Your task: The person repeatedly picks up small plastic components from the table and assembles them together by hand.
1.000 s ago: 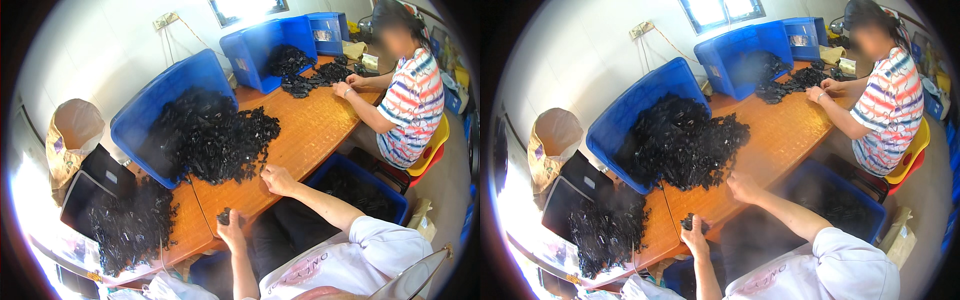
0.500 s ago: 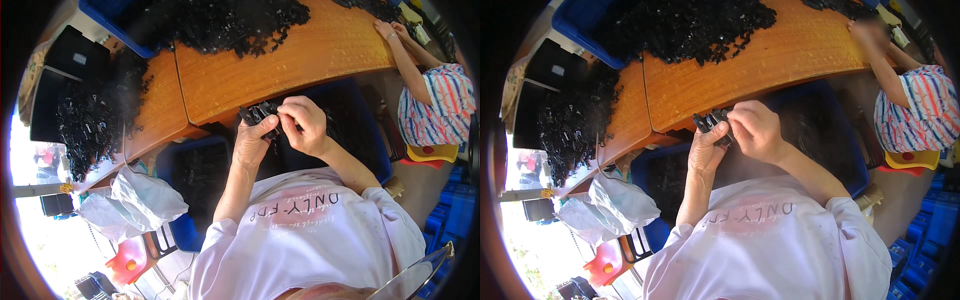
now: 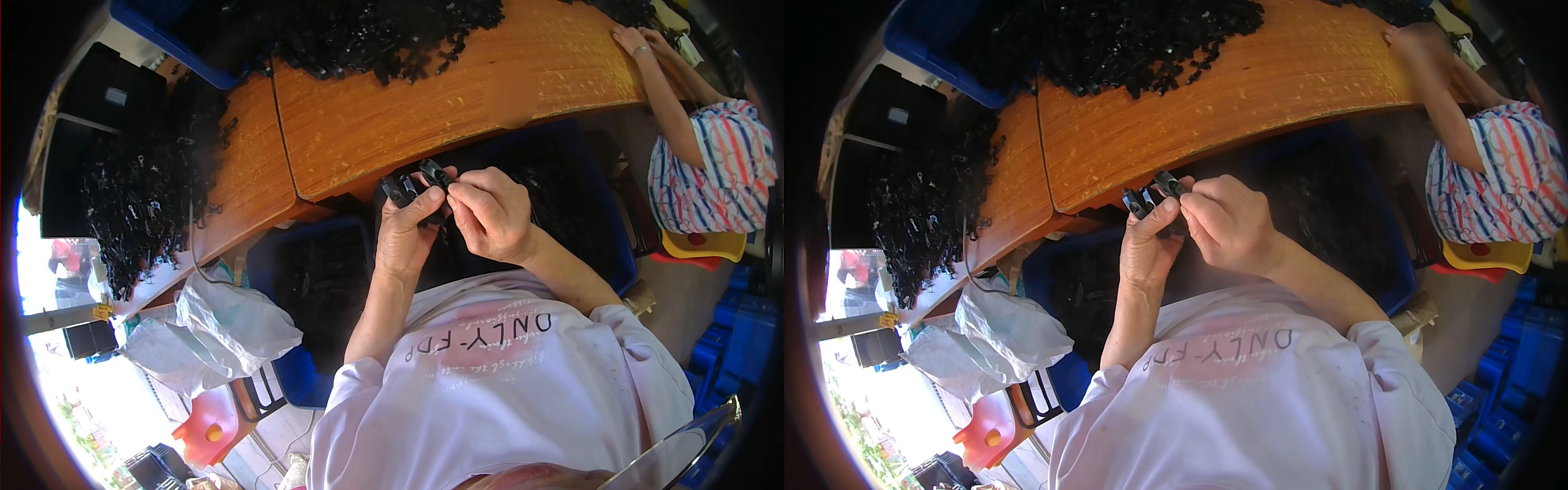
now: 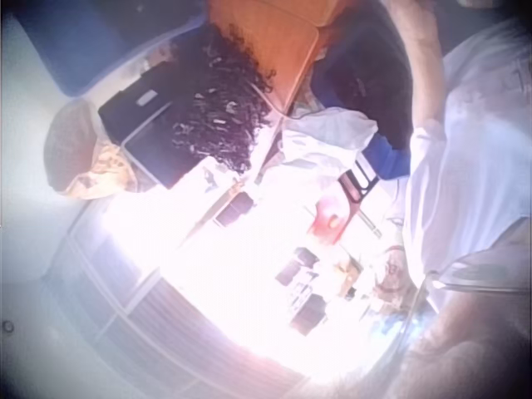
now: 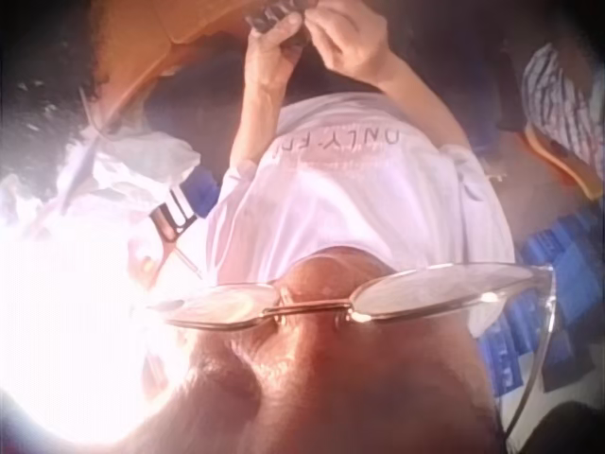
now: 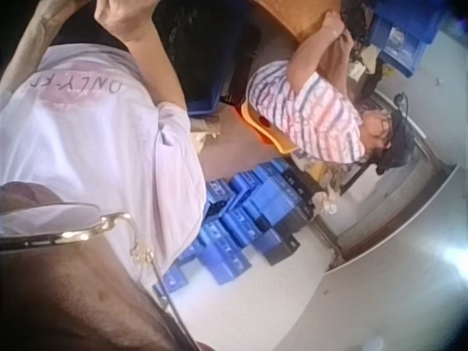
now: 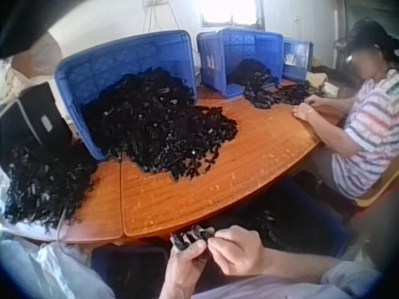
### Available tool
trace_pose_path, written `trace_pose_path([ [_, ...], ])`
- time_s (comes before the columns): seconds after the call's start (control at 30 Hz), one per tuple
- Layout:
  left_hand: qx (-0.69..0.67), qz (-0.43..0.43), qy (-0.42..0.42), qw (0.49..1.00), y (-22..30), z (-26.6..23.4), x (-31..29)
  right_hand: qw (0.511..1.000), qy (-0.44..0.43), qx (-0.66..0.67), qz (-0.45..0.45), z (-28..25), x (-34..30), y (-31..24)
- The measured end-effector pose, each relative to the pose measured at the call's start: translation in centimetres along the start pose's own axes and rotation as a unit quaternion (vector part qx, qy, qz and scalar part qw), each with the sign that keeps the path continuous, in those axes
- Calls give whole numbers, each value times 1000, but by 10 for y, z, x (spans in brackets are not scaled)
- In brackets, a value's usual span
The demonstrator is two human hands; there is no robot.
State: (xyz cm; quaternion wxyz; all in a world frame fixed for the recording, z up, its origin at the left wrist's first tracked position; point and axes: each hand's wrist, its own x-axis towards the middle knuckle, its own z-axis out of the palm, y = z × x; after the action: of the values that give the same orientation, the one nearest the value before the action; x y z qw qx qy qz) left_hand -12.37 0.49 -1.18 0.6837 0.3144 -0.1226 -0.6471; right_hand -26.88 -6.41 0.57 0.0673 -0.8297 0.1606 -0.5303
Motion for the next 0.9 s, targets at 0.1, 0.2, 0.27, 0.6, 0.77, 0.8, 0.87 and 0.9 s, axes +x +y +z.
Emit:
trace_pose_path([
  [0.1,-4,10,-8,1000,1,-3,2,1000,-16,12,-11,1,1,1],
  [0.2,-9,28,-12,1000,1,-10,-4,998,-48,-6,-46,0,4,0],
  [0.27,-2,20,51,998,3,8,-11,990,-96,-74,-71,-3,7,-2],
  [0.6,-49,40,160,985,28,-17,-42,971,-182,20,-156,26,17,-22],
  [0.77,28,92,162,982,42,-46,-66,955,-224,117,-157,37,31,-23],
  [0.8,43,90,155,983,46,-62,-71,962,-216,87,-141,33,38,-12],
  [0.87,269,106,235,928,60,-87,-88,976,-197,25,-90,27,47,25],
  [0.9,550,50,237,799,71,-120,-99,981,-184,-7,-54,27,51,48],
])
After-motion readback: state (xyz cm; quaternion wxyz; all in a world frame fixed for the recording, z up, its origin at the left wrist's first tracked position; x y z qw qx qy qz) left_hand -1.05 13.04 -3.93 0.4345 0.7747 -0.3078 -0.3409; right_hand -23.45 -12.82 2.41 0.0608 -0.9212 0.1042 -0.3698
